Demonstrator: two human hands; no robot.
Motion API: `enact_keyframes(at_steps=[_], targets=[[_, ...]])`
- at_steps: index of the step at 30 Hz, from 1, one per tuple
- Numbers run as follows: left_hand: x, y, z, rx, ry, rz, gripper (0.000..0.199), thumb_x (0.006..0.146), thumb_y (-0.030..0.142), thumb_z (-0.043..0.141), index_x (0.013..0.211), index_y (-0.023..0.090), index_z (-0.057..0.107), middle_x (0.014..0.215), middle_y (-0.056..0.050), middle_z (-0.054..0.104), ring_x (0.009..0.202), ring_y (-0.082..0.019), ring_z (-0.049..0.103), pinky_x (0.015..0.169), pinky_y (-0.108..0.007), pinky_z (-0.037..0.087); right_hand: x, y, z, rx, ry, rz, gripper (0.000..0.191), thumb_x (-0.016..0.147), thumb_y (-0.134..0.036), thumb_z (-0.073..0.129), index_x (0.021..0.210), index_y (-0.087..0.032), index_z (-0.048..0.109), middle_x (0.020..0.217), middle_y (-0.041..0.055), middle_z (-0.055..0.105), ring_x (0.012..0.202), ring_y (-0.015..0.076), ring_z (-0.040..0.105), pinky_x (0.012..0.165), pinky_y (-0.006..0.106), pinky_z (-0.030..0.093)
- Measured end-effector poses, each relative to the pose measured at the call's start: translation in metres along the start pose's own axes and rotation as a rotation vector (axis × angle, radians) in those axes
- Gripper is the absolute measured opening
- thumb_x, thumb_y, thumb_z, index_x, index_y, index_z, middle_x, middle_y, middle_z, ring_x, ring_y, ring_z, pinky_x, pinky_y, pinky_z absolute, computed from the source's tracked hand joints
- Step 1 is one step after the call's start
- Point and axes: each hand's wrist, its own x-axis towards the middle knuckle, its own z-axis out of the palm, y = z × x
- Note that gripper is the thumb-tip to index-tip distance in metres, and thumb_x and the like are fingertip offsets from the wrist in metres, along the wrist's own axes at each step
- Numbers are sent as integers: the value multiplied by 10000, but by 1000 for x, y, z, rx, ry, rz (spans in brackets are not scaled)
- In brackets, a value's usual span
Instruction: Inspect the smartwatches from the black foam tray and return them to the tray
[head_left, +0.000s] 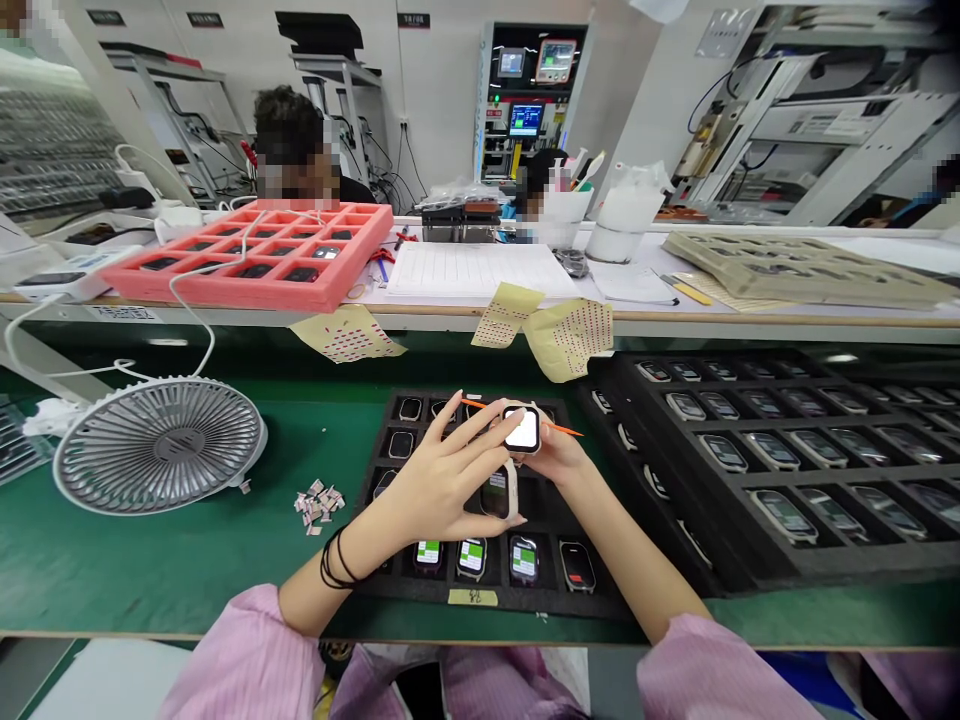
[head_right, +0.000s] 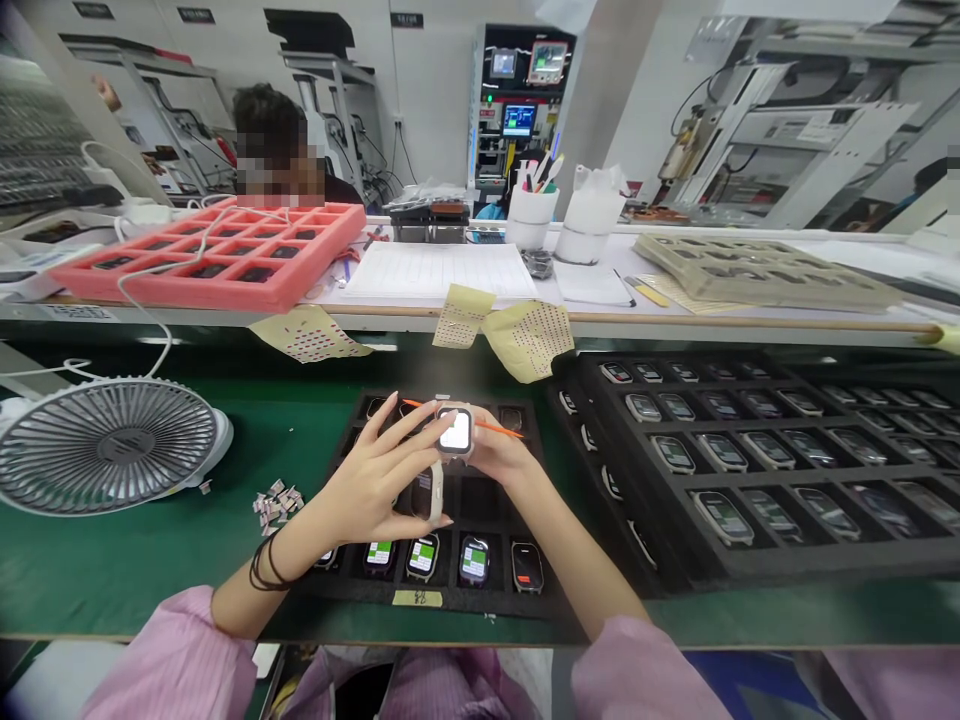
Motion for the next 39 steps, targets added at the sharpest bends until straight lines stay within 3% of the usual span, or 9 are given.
enact_keyframes(at_steps=[5, 11, 18, 22, 27, 32, 39], targets=[[-4, -1, 7, 60, 26, 84, 305, 852, 421, 609, 1011, 161, 609, 1463, -175, 462, 1410, -334, 357, 1216, -551, 7, 0, -2, -3, 27, 0, -14, 792, 386, -712, 797, 1012, -247, 656, 847, 49, 670, 792, 219, 645, 706, 332, 502], [-5, 0, 8, -159, 26, 49, 295, 833, 472, 633, 929, 193, 613, 1391, -144, 553, 1367, -338, 426, 1210, -574, 71, -3, -8, -2, 97, 8, -9, 790, 328, -663, 851, 981, -251, 683, 824, 28, 666, 740, 176, 627, 684, 283, 501], [-6, 1, 9, 110, 26, 183, 381, 889, 551, 516, 917, 180, 602, 1416, -159, 522, 1390, -316, 396, 1220, -537, 38, -3, -6, -4, 108, -20, -25, 769, 367, -654, 853, 988, -239, 673, 824, 31, 675, 738, 174, 627, 703, 290, 509], [-6, 2, 12, 241, 101, 229, 464, 933, 584, 384, 864, 177, 596, 1391, -148, 552, 1367, -287, 436, 1224, -528, 68, 0, -2, -9, 199, -103, -59, 675, 424, -580, 882, 960, -228, 673, 770, 9, 687, 705, 148, 640, 662, 246, 509], [-6, 3, 13, 267, 134, 245, 479, 952, 555, 345, 857, 163, 604, 1366, -144, 578, 1350, -269, 457, 1228, -520, 81, 0, -1, -11, 241, -178, -95, 581, 533, -526, 870, 1001, -237, 683, 845, 20, 721, 749, 151, 670, 660, 236, 524], [-6, 2, 13, 266, 130, 246, 453, 937, 559, 392, 853, 168, 606, 1370, -145, 575, 1343, -274, 466, 1226, -521, 83, -1, -1, -11, 257, -190, -91, 570, 535, -517, 876, 1003, -246, 697, 835, 7, 724, 731, 143, 666, 725, 262, 538], [-6, 2, 13, 263, 119, 246, 459, 920, 586, 419, 862, 169, 602, 1369, -150, 575, 1351, -280, 455, 1226, -524, 86, -2, -3, -8, 252, -190, -84, 552, 524, -515, 880, 978, -252, 712, 803, -6, 714, 700, 125, 656, 706, 240, 526]])
